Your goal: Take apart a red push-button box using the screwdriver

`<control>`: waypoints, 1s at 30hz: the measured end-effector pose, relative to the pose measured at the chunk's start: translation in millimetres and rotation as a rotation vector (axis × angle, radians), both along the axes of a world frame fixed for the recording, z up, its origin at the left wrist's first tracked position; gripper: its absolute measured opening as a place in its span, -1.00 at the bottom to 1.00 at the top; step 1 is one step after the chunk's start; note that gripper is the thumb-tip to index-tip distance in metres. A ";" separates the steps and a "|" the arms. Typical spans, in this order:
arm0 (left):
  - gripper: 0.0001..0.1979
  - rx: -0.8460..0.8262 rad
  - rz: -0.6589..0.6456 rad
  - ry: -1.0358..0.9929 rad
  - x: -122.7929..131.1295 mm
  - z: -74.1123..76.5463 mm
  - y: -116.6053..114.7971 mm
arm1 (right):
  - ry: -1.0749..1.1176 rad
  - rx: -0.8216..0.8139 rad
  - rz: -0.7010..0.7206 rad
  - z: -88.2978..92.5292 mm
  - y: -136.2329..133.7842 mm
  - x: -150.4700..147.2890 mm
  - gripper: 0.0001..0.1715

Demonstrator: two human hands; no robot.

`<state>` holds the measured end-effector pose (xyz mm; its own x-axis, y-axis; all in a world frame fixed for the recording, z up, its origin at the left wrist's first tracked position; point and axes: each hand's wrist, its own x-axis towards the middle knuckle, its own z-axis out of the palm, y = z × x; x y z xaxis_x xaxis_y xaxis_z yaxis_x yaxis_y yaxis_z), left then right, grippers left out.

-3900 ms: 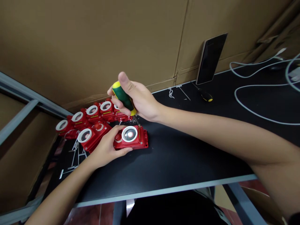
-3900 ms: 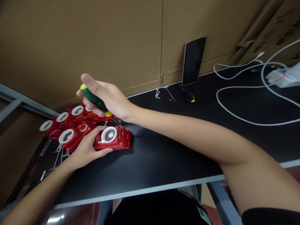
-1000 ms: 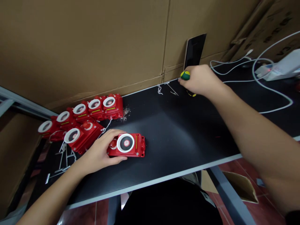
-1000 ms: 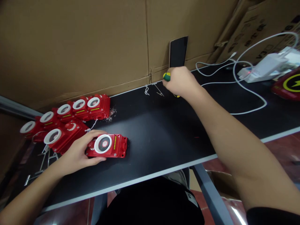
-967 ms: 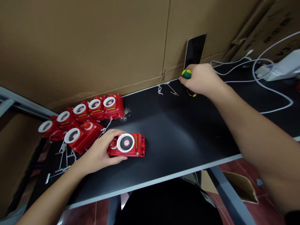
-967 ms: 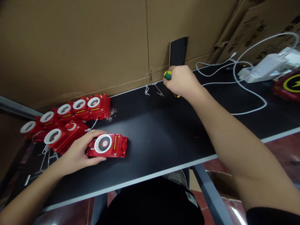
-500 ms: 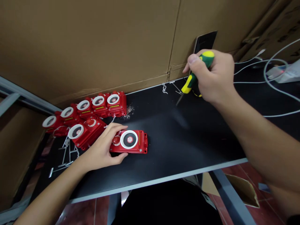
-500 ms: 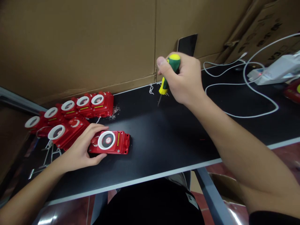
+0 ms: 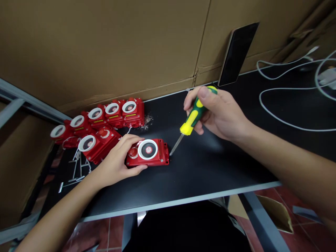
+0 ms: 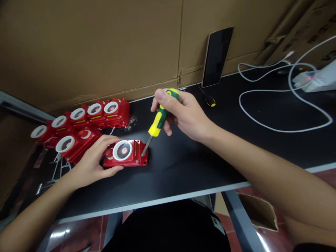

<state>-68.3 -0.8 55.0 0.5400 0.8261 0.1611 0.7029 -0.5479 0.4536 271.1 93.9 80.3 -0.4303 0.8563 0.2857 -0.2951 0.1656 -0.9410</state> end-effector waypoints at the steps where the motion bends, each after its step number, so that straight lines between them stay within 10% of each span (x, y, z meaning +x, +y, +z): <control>1: -0.35 0.000 0.014 0.001 -0.1 -0.4 0.2 | 0.001 0.007 0.011 -2.0 -2.0 -1.5 -0.28; 21: -0.50 -0.047 0.085 -0.087 9.1 6.6 2.7 | -0.110 0.125 -0.033 -5.9 -17.8 -10.3 -0.34; 30: -0.51 -0.022 0.115 -0.068 12.2 4.3 2.1 | -0.133 0.442 0.004 -4.4 -14.3 0.3 -0.67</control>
